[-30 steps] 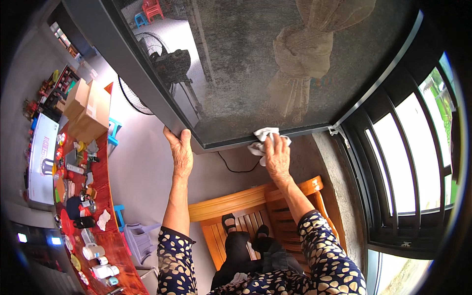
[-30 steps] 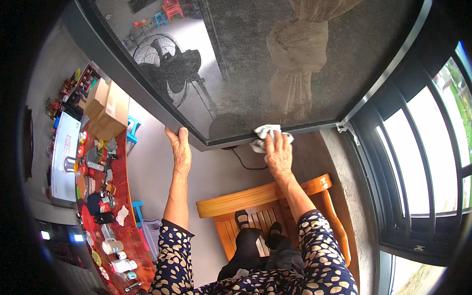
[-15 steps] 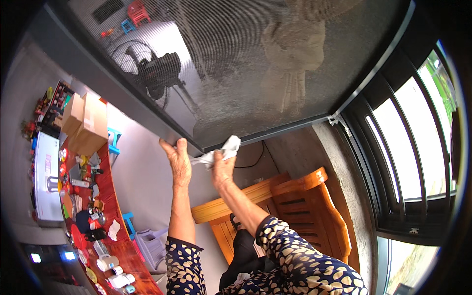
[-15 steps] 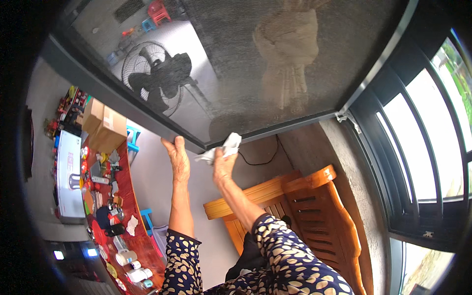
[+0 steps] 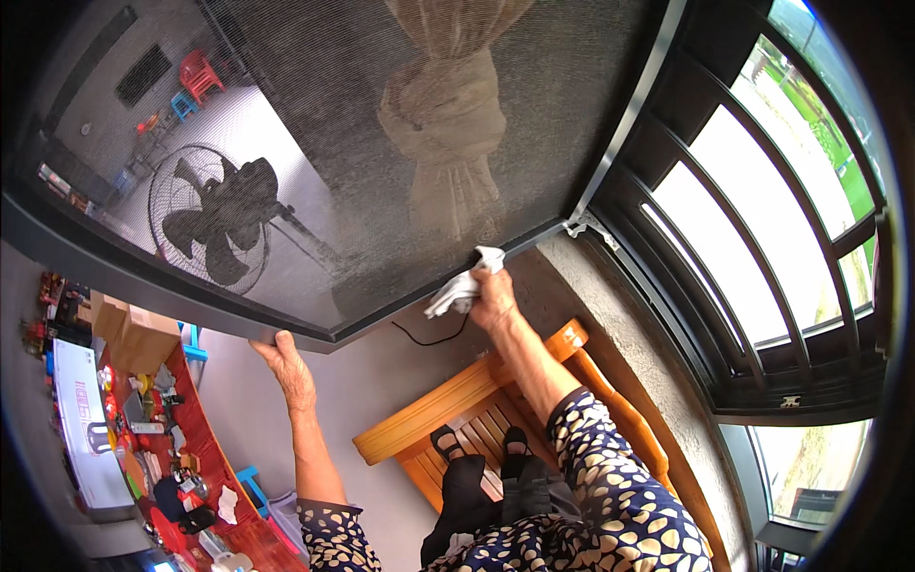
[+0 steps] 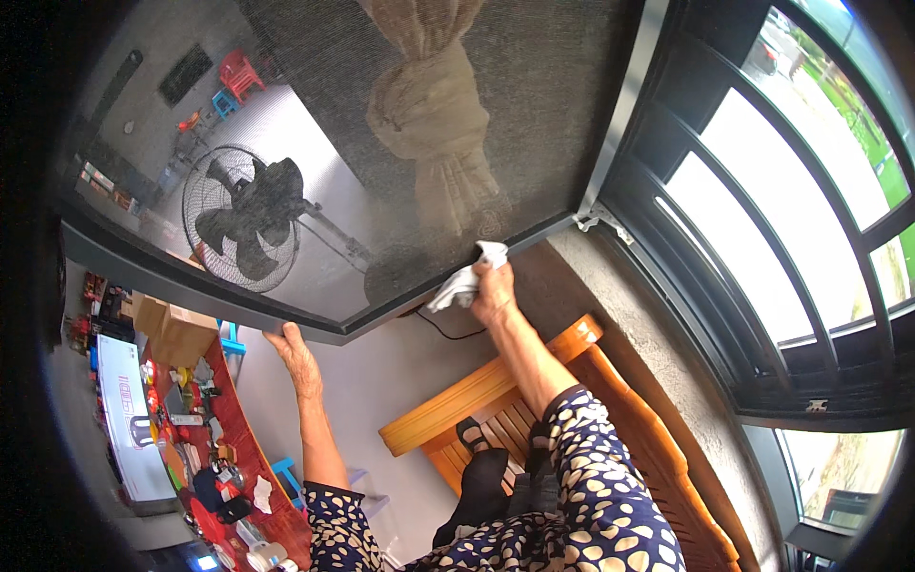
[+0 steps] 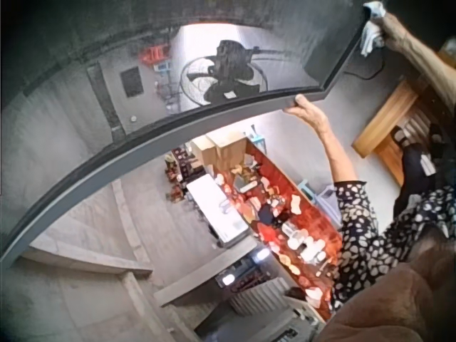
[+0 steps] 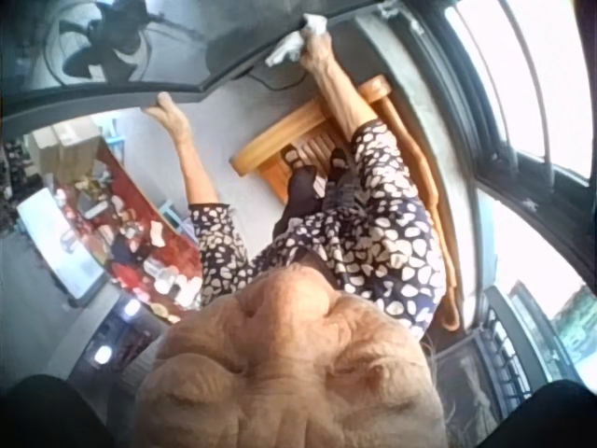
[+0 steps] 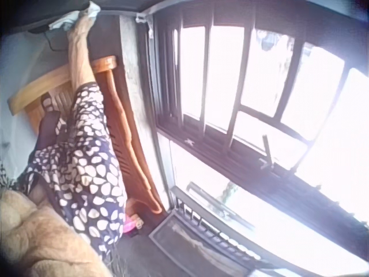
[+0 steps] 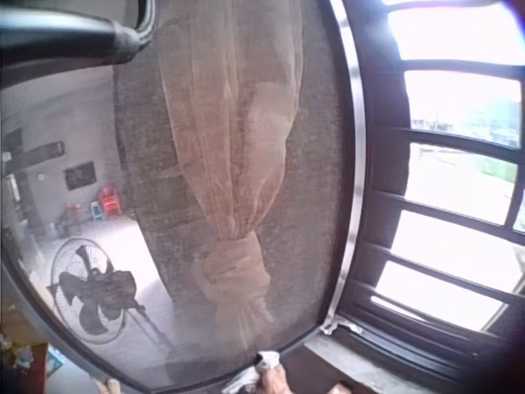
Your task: The person cleans the window frame, glass, handle, and screen mesh using a white cloth. They wipe the lower frame, vertical edges, and the glass pane while standing on a wooden bench.
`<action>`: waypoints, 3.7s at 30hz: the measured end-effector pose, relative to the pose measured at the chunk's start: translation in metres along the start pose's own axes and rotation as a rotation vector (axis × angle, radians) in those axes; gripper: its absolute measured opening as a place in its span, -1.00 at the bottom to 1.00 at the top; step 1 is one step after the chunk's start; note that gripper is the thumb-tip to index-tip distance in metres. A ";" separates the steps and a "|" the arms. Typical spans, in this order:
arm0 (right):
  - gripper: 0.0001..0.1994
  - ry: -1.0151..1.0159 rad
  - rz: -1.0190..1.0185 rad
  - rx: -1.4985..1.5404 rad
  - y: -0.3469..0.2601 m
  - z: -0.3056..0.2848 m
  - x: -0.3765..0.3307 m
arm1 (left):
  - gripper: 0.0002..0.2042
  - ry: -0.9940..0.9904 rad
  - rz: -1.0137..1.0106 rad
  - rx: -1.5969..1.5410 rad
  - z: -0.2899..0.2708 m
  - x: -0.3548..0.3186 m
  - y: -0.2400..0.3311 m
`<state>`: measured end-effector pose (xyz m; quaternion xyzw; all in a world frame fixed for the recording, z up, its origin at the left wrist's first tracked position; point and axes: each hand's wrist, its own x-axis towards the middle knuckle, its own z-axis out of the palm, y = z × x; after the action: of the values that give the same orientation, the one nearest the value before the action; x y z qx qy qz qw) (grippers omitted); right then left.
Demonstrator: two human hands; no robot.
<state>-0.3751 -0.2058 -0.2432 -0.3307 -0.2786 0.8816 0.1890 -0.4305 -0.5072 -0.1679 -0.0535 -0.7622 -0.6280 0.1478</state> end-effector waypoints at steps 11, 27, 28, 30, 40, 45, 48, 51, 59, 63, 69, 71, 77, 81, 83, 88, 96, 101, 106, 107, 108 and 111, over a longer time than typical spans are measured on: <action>-0.67 0.516 -0.316 0.094 -0.099 -0.088 0.109 | -0.39 -0.005 0.063 -0.001 0.000 0.003 -0.013; -0.75 0.415 -0.374 0.164 -0.037 -0.033 0.062 | -0.40 -0.066 -0.049 0.062 0.007 0.000 0.010; -0.76 0.421 -0.335 0.203 -0.028 -0.017 0.051 | -0.43 -0.066 -0.057 0.025 0.003 0.001 0.008; -0.66 0.324 -0.247 0.144 -0.010 -0.010 0.035 | -0.45 -0.065 -0.061 -0.036 0.004 0.001 0.011; -0.69 0.242 0.018 0.341 0.136 0.055 -0.023 | -0.38 -0.255 -0.029 -0.206 -0.002 0.005 0.015; -0.75 0.218 0.234 0.100 0.163 0.108 -0.072 | -0.37 -0.319 -0.097 -0.203 -0.012 0.005 0.019; -0.72 0.207 0.157 -0.107 0.148 0.148 -0.116 | -0.46 -0.351 -0.142 -0.232 -0.016 0.006 0.021; -0.70 0.076 0.239 -0.210 0.115 0.164 -0.145 | -0.45 -0.377 -0.132 -0.208 -0.017 0.009 0.019; -0.55 -0.579 -0.929 -0.838 0.027 0.216 -0.234 | -0.29 -0.527 -0.315 -0.732 -0.050 0.041 0.072; -0.28 -0.500 -1.784 -0.902 -0.026 0.286 -0.247 | -0.37 -0.334 -0.085 -1.001 -0.037 0.068 0.133; -0.58 -0.469 -2.088 -1.192 0.013 0.276 -0.228 | -0.28 -0.381 -0.084 -1.172 -0.051 0.079 0.109; -0.55 -0.618 -1.953 -1.346 0.018 0.254 -0.219 | -0.19 -0.425 -0.261 -1.171 -0.054 0.074 0.125; -0.42 -0.824 -1.608 -1.247 -0.009 0.240 -0.243 | -0.11 -0.502 -0.089 -0.962 -0.045 0.075 0.144; -0.34 -0.656 -1.837 -0.980 -0.055 0.311 -0.288 | -0.32 -0.339 -0.040 -0.942 -0.042 0.073 0.146; -0.37 -0.493 -1.908 -1.077 -0.052 0.331 -0.279 | -0.33 -0.378 0.031 -1.012 -0.036 0.071 0.143; -0.50 -0.503 -1.970 -1.271 -0.031 0.296 -0.254 | -0.28 -0.275 -0.104 -1.021 -0.032 0.061 0.151; -0.44 -0.764 -1.372 -1.269 -0.058 0.219 -0.242 | -0.30 -0.322 0.214 -0.706 -0.039 0.072 0.145; -0.42 -0.185 -1.762 -1.103 -0.166 0.176 -0.230 | -0.26 -0.111 0.465 -0.385 -0.031 0.072 0.166; -0.53 0.217 -1.844 -1.255 -0.272 0.123 -0.207 | -0.29 0.036 0.468 -0.281 -0.008 0.067 0.164; -0.53 0.317 -1.935 -1.261 -0.292 0.119 -0.206 | -0.30 0.065 0.481 -0.234 -0.003 0.066 0.164; -0.53 0.414 -2.021 -1.231 -0.313 0.121 -0.206 | -0.31 0.104 0.448 -0.198 0.003 0.064 0.166; -0.55 0.615 -2.300 -1.238 -0.372 0.158 -0.198 | -0.38 0.280 0.378 -0.072 0.003 0.066 0.162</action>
<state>-0.2875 -0.0780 0.1795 -0.1240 -0.6931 -0.1566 0.6926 -0.4508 -0.4775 0.0035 -0.1129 -0.6877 -0.6174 0.3648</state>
